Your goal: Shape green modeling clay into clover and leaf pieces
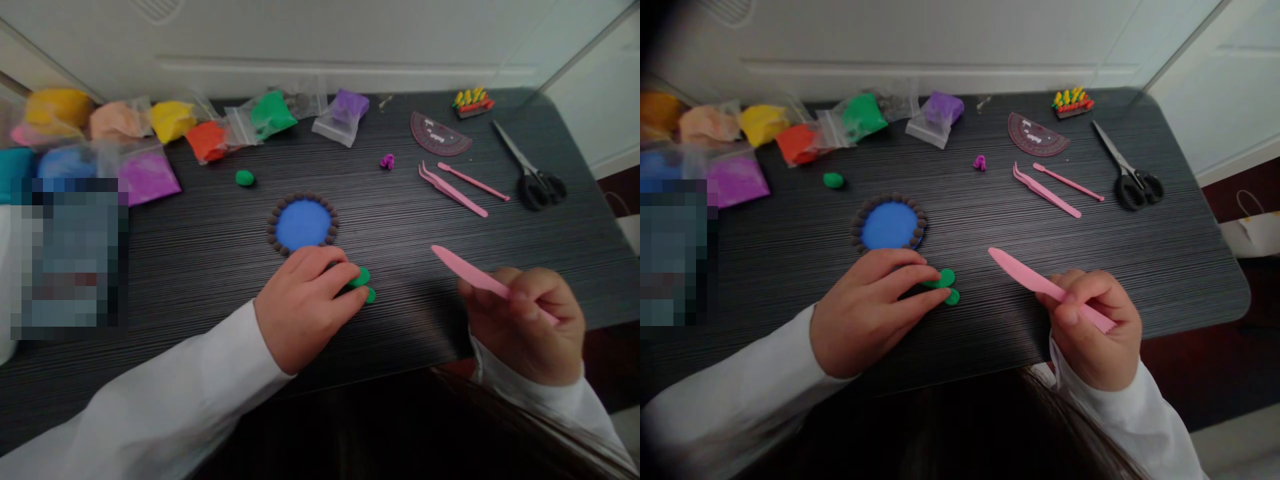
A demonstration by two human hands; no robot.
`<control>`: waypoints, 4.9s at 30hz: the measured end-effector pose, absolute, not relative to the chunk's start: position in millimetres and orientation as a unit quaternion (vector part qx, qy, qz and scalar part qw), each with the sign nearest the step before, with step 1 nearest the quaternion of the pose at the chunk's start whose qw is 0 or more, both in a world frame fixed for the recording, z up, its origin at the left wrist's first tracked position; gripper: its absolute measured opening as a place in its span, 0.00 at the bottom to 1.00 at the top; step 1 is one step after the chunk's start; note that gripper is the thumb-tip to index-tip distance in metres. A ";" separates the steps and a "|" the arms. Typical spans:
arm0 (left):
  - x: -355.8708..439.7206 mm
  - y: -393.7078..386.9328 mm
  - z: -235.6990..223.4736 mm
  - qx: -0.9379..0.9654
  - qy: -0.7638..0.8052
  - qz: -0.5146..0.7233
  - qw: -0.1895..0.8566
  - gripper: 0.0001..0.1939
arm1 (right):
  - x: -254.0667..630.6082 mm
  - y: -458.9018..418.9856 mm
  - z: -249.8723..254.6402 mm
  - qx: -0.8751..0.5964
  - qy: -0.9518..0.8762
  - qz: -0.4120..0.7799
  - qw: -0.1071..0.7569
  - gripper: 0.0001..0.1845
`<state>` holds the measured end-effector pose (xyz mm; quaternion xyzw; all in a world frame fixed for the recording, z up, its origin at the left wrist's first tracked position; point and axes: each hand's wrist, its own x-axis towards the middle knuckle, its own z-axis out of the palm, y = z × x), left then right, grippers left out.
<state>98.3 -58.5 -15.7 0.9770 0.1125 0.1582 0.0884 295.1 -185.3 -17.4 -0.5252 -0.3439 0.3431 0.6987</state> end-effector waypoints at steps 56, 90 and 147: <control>99.8 -61.8 -15.5 0.983 0.074 0.151 0.068 0.09 | 306.3 -180.6 -15.3 -0.549 -0.696 0.314 0.340 0.19; 99.8 -61.9 -14.7 0.982 0.077 0.157 0.074 0.08 | 309.1 -183.6 -13.1 -0.553 -0.680 0.334 0.347 0.20; 78.0 -36.1 30.4 0.909 0.254 0.250 0.217 0.10 | 321.6 -185.2 -34.0 -0.732 -0.643 -0.019 0.224 0.15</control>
